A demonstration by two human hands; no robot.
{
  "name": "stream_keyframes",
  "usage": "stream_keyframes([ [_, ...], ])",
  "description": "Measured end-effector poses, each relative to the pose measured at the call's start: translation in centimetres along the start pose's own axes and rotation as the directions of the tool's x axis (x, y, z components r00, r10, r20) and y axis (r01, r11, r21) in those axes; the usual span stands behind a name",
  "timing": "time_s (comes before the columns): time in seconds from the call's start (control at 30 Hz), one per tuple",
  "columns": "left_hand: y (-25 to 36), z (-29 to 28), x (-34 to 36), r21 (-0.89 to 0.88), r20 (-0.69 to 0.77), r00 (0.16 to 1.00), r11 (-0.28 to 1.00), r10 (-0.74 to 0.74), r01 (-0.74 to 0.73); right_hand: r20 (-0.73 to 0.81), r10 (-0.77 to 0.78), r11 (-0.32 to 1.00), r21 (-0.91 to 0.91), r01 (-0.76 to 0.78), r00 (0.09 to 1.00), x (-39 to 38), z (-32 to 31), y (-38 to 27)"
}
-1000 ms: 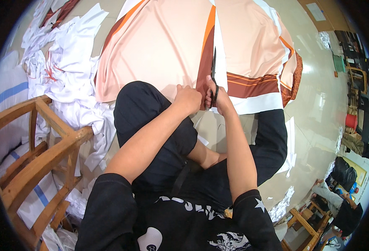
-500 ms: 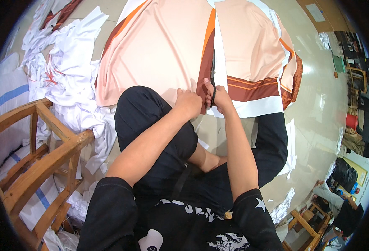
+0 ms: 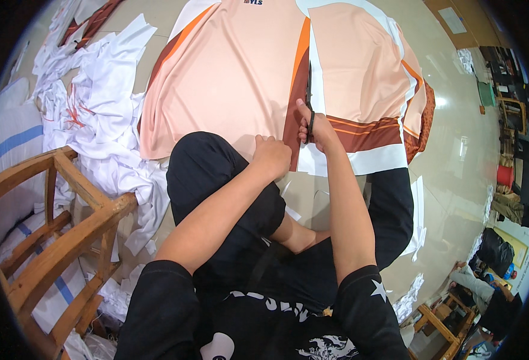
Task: The person sits on the floor and uses scissors to cut a peach-colored t-shirt. They cut along the seams and remove sections of the shirt, including the sleeves and side panels, creating separate fabric pieces.
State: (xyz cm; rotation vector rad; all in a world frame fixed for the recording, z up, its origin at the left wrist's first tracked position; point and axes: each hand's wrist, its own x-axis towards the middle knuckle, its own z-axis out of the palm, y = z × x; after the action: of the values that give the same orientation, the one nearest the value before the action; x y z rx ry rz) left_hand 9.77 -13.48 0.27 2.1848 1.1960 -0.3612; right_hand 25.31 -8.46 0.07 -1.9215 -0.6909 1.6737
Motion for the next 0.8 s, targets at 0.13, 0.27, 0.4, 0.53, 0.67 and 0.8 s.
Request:
stream_keyframes([
  [0.13,0.1,0.0,0.0,-0.008,-0.007,1.0,1.0,0.001,-0.001,-0.001,-0.07,0.996,-0.064,0.07,0.998,0.3,0.2,0.5],
  [0.27,0.1,-0.2,-0.1,0.0,-0.001,1.0,1.0,0.005,-0.005,-0.013,-0.004,0.999,-0.034,0.004,1.0,0.4,0.0,-0.5],
  [0.4,0.2,-0.3,-0.2,0.005,0.014,1.0,1.0,-0.002,0.002,-0.007,0.004,0.999,0.051,-0.004,1.0,1.0,-0.1,-2.4],
  [0.53,0.2,-0.4,-0.2,0.005,0.02,1.0,1.0,0.0,0.0,-0.028,-0.001,1.0,0.02,0.001,1.0,2.1,-0.1,-3.3],
  [0.67,0.4,-0.4,-0.4,-0.013,-0.008,1.0,1.0,-0.009,0.009,-0.011,-0.013,0.997,-0.077,0.012,1.0,2.8,-0.3,-3.1],
  [0.8,0.5,-0.6,-0.2,-0.005,0.052,0.999,1.0,-0.014,0.014,0.002,-0.047,0.994,-0.1,0.047,0.999,3.0,-0.4,-2.7],
])
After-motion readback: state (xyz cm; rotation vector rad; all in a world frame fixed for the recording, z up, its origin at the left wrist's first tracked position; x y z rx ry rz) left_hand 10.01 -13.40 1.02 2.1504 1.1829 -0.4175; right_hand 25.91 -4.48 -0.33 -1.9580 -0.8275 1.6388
